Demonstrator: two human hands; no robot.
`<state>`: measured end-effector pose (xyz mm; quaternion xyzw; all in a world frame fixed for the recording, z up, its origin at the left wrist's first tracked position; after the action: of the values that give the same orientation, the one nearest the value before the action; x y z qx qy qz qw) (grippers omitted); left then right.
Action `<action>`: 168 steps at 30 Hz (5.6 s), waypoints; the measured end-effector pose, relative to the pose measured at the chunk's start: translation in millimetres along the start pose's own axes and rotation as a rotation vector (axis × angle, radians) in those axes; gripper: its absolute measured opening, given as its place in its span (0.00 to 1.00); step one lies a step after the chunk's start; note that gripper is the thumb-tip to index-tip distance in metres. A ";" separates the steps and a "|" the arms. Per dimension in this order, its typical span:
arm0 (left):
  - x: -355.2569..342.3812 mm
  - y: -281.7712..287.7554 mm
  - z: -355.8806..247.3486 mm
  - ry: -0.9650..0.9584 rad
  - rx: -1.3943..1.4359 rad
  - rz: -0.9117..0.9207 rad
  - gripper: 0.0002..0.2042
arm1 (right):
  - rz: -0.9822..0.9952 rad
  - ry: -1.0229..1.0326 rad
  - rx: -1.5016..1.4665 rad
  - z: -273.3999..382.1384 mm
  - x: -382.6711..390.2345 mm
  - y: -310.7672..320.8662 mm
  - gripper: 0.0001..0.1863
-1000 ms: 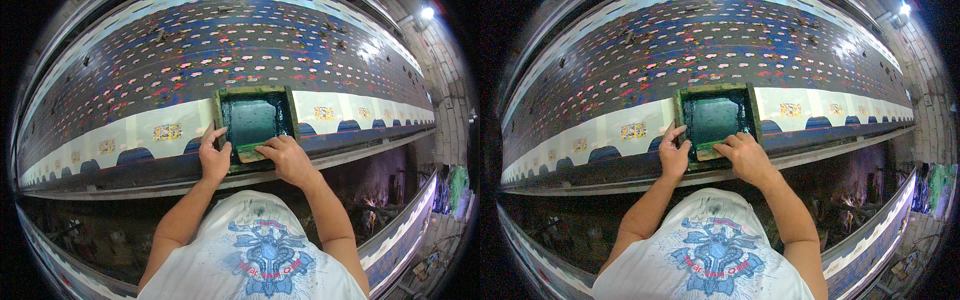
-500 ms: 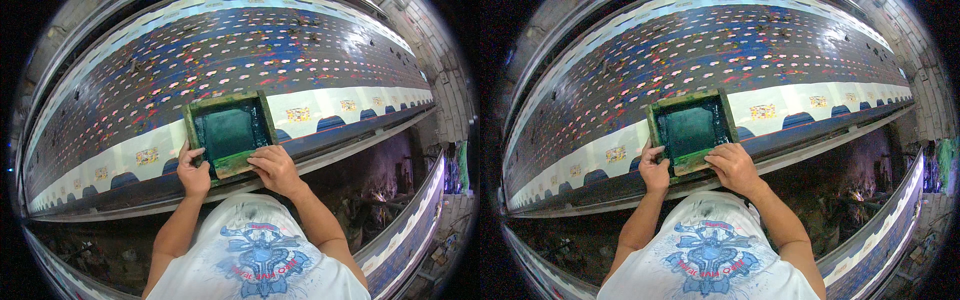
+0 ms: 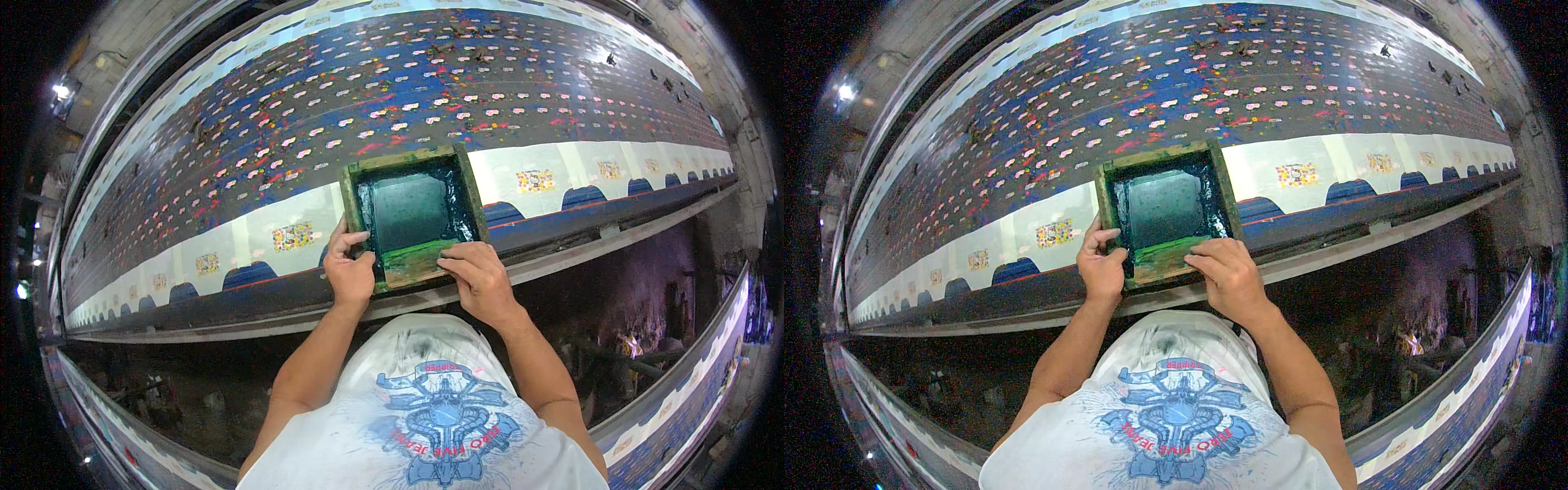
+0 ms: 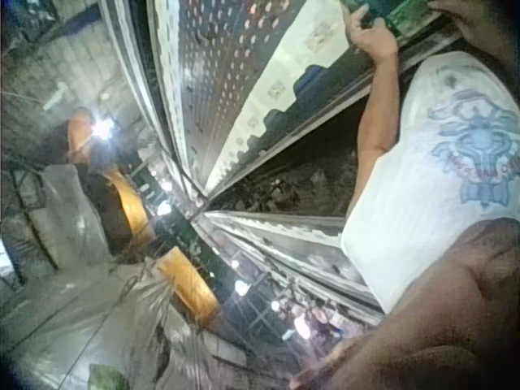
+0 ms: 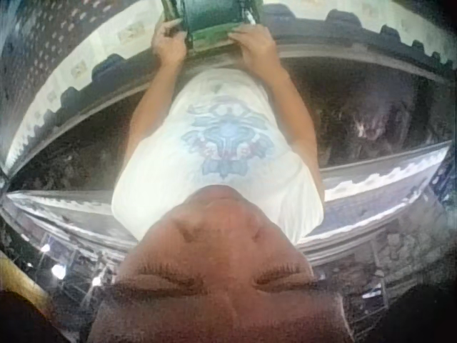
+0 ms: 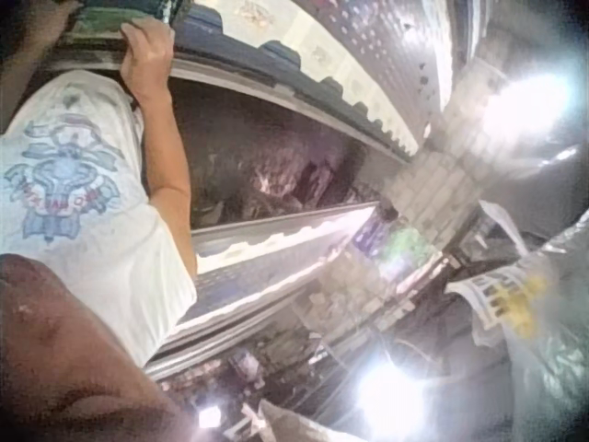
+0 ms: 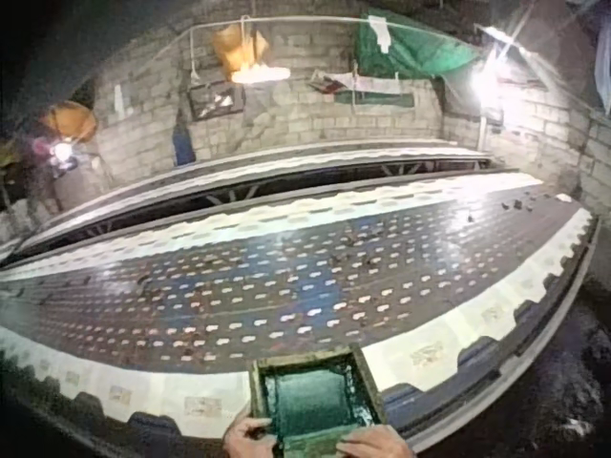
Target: The person uses a squeegee to spread green ink across a screen printing frame held over a long conveyor of small items. They repeatedly pull the squeegee across the screen, reposition the frame, and continue the process along the line.
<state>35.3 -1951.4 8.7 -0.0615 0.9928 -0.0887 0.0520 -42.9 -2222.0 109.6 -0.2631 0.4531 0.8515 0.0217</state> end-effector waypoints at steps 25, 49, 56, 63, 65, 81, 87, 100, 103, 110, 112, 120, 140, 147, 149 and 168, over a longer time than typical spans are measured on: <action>5.8 -21.0 3.6 0.118 0.057 -0.079 0.16 | 0.124 0.161 0.070 -11.4 -19.1 22.3 0.22; 8.1 -27.7 -0.9 0.068 -0.199 -0.063 0.10 | 0.447 0.142 0.192 -71.2 -172.4 -33.5 0.23; 9.3 -30.0 -7.0 0.056 -0.253 -0.046 0.10 | 0.480 0.214 0.256 -45.3 -129.4 -24.1 0.25; 8.8 -28.8 -4.7 0.023 -0.238 -0.030 0.12 | 0.473 0.210 0.246 -7.7 -73.2 -6.1 0.24; 9.0 -30.4 -10.6 0.028 -0.227 -0.026 0.12 | 0.475 0.205 0.254 1.3 -62.1 -1.4 0.25; 7.5 -56.7 -30.3 -0.012 -0.140 -0.017 0.11 | 0.035 0.080 0.054 -36.1 -20.4 32.4 0.18; 16.3 -137.1 -6.5 -0.012 -0.060 0.001 0.11 | -0.020 -0.014 0.049 -101.1 12.4 82.7 0.16; 37.5 -285.8 45.8 0.011 0.057 -0.009 0.13 | -0.036 0.002 -0.011 -229.4 59.6 173.4 0.15; 39.1 -290.5 43.6 0.076 0.021 -0.039 0.13 | -0.021 0.048 -0.050 -239.5 59.1 180.4 0.16; 42.1 -286.4 47.8 0.117 0.002 -0.099 0.14 | -0.020 0.089 -0.103 -242.5 54.9 184.1 0.17; 42.3 -287.6 49.1 0.134 0.000 -0.100 0.14 | -0.005 0.097 -0.092 -244.0 54.4 184.8 0.17; 44.1 -291.8 40.3 0.222 -0.008 -0.107 0.13 | 0.151 0.223 0.095 -221.2 34.8 181.8 0.19; 43.5 -294.5 54.1 0.121 0.054 -0.068 0.10 | 0.532 0.222 0.228 -269.8 -103.1 142.3 0.20; 45.4 -293.2 49.6 0.113 -0.044 -0.060 0.09 | 0.508 0.114 0.243 -275.1 -117.5 123.5 0.24; 44.9 -293.8 48.8 0.105 -0.053 -0.049 0.09 | 0.476 0.136 0.265 -268.0 -102.7 126.3 0.25; 44.9 -295.9 39.3 0.112 -0.158 -0.059 0.08 | 0.416 0.191 0.153 -211.5 13.3 172.7 0.22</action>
<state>28.8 -2253.0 20.1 -0.0895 0.9958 -0.0150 -0.0112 -11.3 -2491.9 139.3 -0.2413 0.5608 0.7719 -0.1772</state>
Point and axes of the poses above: each hand's wrist, its own x-axis away from the middle knuckle, its own y-axis out of the back of the hand, z = x × y, the point moved 4 cm from there along -x, towards the middle knuckle, and after that the axes turned 13 degrees about x, right-handed, at the moved point
